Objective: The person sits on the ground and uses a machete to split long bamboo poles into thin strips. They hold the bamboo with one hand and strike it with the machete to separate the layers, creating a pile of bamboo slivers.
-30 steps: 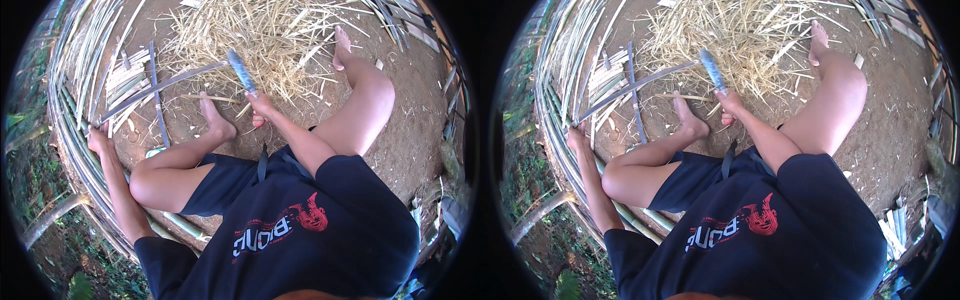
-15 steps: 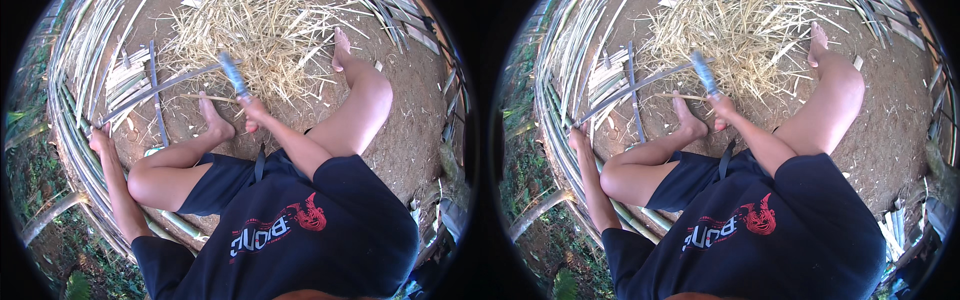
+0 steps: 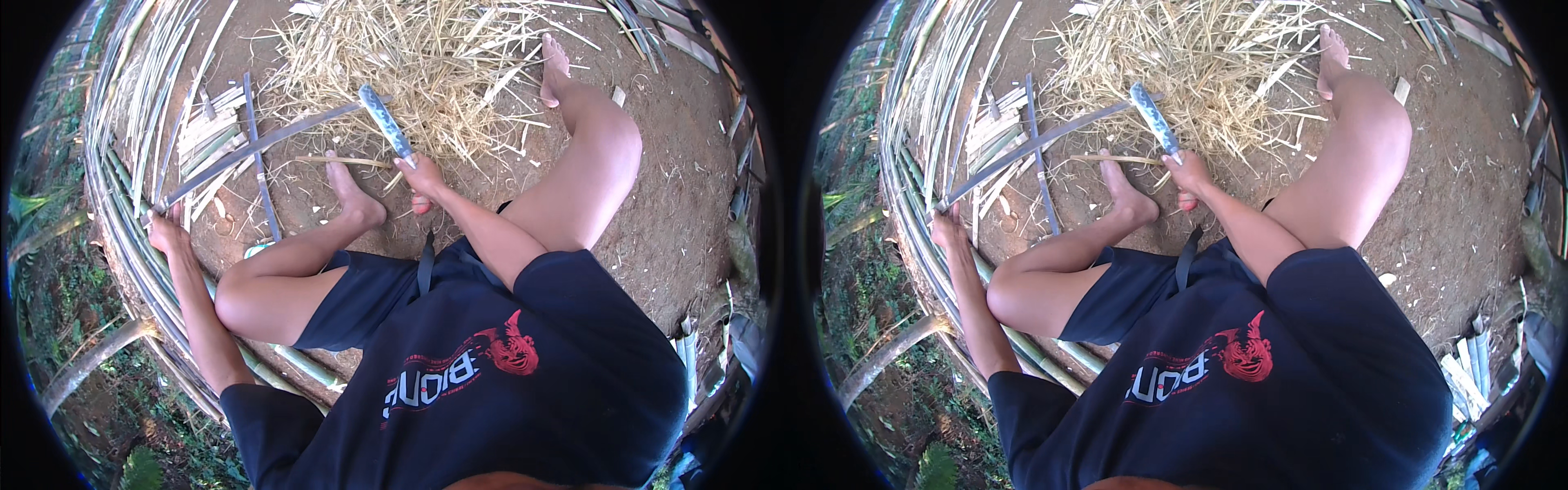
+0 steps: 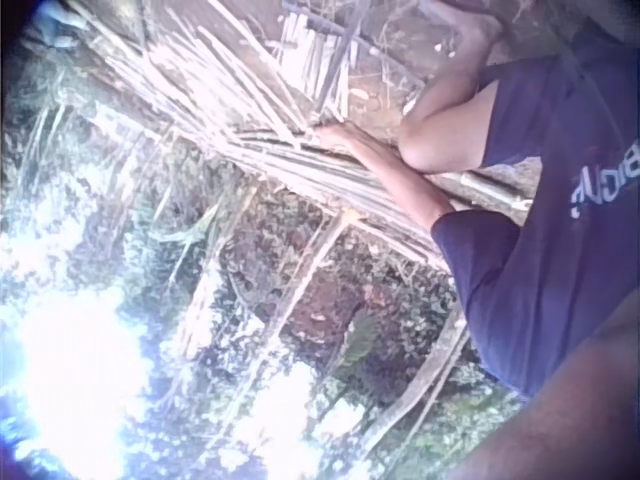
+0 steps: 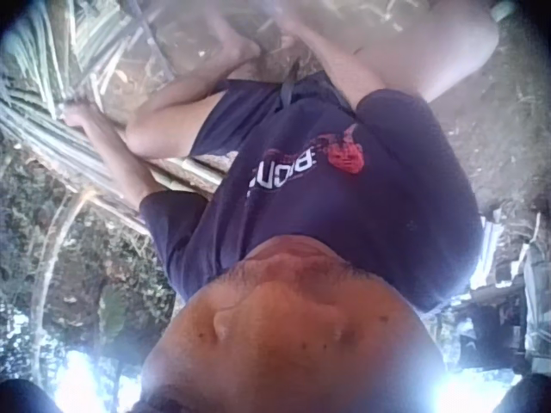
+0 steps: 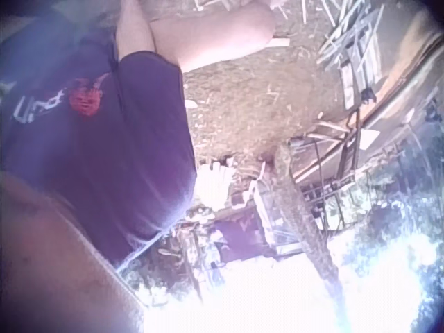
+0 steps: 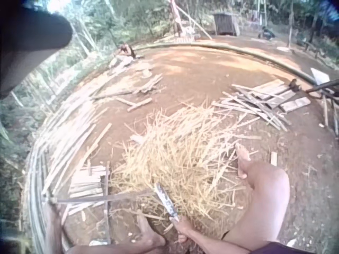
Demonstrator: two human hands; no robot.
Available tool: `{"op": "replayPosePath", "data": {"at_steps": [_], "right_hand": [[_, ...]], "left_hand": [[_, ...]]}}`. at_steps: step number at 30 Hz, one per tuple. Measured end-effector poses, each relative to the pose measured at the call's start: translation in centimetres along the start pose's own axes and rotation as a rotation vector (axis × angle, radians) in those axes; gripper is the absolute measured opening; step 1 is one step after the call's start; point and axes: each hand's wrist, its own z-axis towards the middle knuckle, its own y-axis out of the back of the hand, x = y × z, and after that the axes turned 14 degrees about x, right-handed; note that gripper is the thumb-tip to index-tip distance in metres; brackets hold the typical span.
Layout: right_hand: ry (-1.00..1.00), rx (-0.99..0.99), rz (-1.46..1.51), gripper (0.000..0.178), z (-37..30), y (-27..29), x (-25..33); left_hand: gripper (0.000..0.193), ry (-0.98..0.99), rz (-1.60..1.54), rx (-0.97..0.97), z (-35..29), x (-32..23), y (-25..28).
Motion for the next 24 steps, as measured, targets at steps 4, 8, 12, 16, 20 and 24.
{"op": "replayPosePath", "data": {"at_steps": [4, 8, 12, 16, 20, 24], "right_hand": [[-0.164, 0.146, 0.146, 0.036, 0.3, 1.0, 1.0], [0.037, 0.09, -0.046, 0.037, 1.5, 1.0, -0.9], [-0.121, 0.269, 0.073, 0.036, -1.6, 0.4, 2.7], [0.02, 0.083, 0.02, 0.034, 1.0, -0.6, -0.1], [-0.188, 0.215, 0.112, 0.037, -0.2, 1.4, 1.7], [-0.052, 0.179, -0.045, 0.035, 0.3, 0.7, 1.0]], "left_hand": [[0.058, 0.032, -0.052, 0.007, -2.0, -2.1, 0.6], [0.057, 0.052, -0.098, 0.03, -2.6, -4.2, -0.1], [0.055, 0.09, -0.125, 0.032, -3.7, -5.0, 0.5], [0.054, 0.134, -0.137, 0.071, -4.1, -7.4, -0.4], [0.053, 0.173, -0.185, 0.07, -5.7, -8.5, 0.2], [0.039, 0.064, -0.387, 0.093, -6.9, -9.4, -1.0]]}}
